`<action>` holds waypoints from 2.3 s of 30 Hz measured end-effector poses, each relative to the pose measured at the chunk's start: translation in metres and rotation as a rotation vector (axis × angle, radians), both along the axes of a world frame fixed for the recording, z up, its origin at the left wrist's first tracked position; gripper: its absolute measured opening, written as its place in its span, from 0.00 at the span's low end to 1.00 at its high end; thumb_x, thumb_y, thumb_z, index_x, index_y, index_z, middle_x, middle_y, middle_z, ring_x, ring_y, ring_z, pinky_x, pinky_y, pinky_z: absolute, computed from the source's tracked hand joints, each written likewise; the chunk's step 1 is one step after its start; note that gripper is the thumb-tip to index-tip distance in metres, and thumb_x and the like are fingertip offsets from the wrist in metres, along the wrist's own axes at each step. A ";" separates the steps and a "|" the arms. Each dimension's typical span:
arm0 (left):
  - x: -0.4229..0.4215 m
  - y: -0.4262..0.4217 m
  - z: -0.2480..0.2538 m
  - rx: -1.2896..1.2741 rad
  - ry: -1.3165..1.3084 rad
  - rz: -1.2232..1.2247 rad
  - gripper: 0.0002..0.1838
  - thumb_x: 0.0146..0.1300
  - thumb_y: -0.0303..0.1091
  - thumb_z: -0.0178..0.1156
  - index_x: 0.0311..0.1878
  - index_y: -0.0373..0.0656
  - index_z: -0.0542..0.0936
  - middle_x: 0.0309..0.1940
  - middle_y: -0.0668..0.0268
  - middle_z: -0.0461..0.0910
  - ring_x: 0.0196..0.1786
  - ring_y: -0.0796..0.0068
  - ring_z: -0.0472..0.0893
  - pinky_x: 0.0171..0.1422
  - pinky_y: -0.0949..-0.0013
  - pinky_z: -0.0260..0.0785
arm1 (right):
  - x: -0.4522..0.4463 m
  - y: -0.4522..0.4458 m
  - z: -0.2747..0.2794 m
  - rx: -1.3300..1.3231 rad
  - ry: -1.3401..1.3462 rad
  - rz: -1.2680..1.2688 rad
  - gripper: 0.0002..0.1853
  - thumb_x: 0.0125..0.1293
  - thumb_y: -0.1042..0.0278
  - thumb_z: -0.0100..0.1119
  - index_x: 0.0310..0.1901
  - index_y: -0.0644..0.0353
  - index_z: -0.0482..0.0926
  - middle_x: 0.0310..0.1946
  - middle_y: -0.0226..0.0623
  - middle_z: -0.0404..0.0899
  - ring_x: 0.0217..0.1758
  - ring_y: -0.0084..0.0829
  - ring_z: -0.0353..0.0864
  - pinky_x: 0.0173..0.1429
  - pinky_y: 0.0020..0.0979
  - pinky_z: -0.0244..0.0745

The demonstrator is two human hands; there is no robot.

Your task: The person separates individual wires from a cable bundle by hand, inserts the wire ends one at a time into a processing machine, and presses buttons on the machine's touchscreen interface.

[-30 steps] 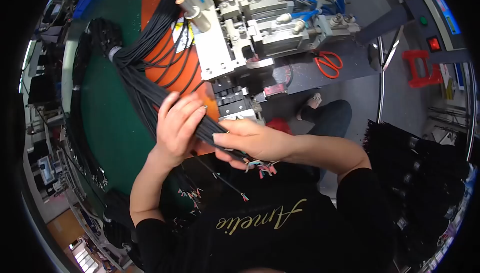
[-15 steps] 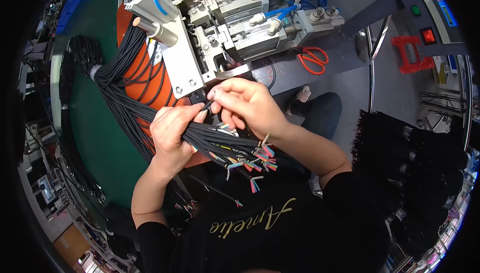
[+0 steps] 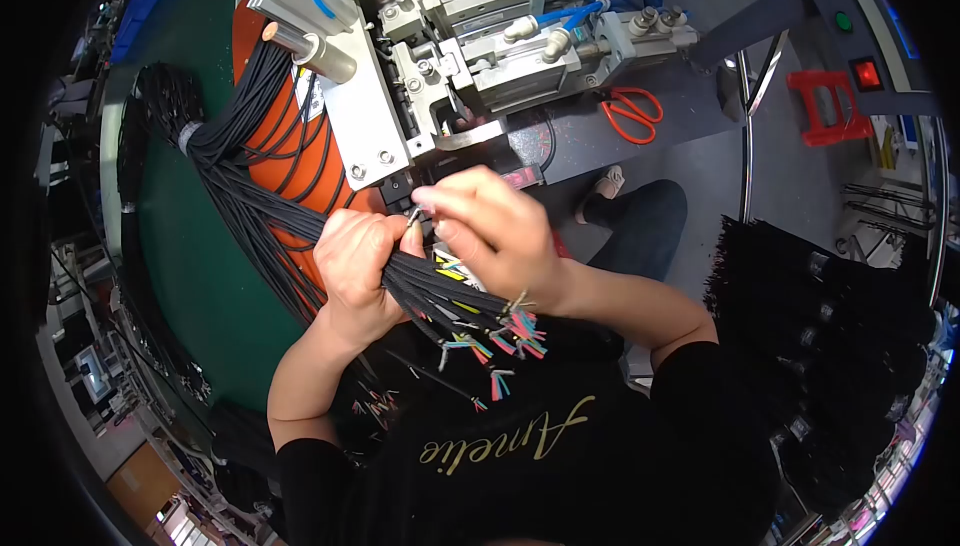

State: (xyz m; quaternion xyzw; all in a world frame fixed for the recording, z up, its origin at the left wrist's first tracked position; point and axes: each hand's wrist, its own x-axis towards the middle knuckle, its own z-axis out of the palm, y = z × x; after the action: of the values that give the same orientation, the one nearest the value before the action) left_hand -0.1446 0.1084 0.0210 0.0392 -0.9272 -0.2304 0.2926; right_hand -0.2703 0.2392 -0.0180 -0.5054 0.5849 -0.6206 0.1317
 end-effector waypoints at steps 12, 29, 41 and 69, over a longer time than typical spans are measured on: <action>-0.004 -0.007 0.003 0.180 -0.057 -0.082 0.08 0.48 0.28 0.67 0.30 0.44 0.76 0.19 0.67 0.76 0.22 0.67 0.77 0.32 0.66 0.61 | -0.030 -0.003 0.012 0.271 -1.015 0.485 0.09 0.69 0.78 0.57 0.47 0.72 0.82 0.37 0.39 0.83 0.31 0.22 0.82 0.27 0.18 0.71; 0.005 0.000 0.007 -0.087 -0.224 -0.065 0.28 0.39 0.24 0.66 0.51 0.35 0.81 0.33 0.63 0.77 0.32 0.65 0.78 0.36 0.64 0.68 | -0.025 0.001 0.017 0.306 0.525 -0.050 0.02 0.54 0.76 0.64 0.30 0.61 0.80 0.25 0.34 0.76 0.20 0.35 0.78 0.24 0.32 0.73; 0.002 -0.005 0.011 -0.190 -0.288 -0.194 0.27 0.45 0.27 0.61 0.54 0.30 0.79 0.33 0.64 0.73 0.33 0.68 0.75 0.38 0.67 0.68 | -0.025 0.000 0.014 0.290 0.516 -0.070 0.05 0.57 0.75 0.65 0.35 0.63 0.82 0.27 0.36 0.79 0.23 0.36 0.81 0.26 0.33 0.75; -0.014 0.004 0.030 -0.387 -0.475 -0.189 0.15 0.49 0.26 0.60 0.42 0.31 0.80 0.34 0.63 0.72 0.34 0.69 0.76 0.38 0.68 0.69 | -0.041 -0.010 0.031 0.468 0.564 0.120 0.06 0.55 0.72 0.61 0.24 0.62 0.77 0.19 0.40 0.76 0.22 0.46 0.78 0.25 0.41 0.71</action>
State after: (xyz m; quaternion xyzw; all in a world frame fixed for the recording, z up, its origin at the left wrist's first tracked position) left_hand -0.1581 0.1128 0.0510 -0.0509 -0.9958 -0.0602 0.0471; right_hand -0.3114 0.2288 0.0132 -0.6463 0.6936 -0.2973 0.1135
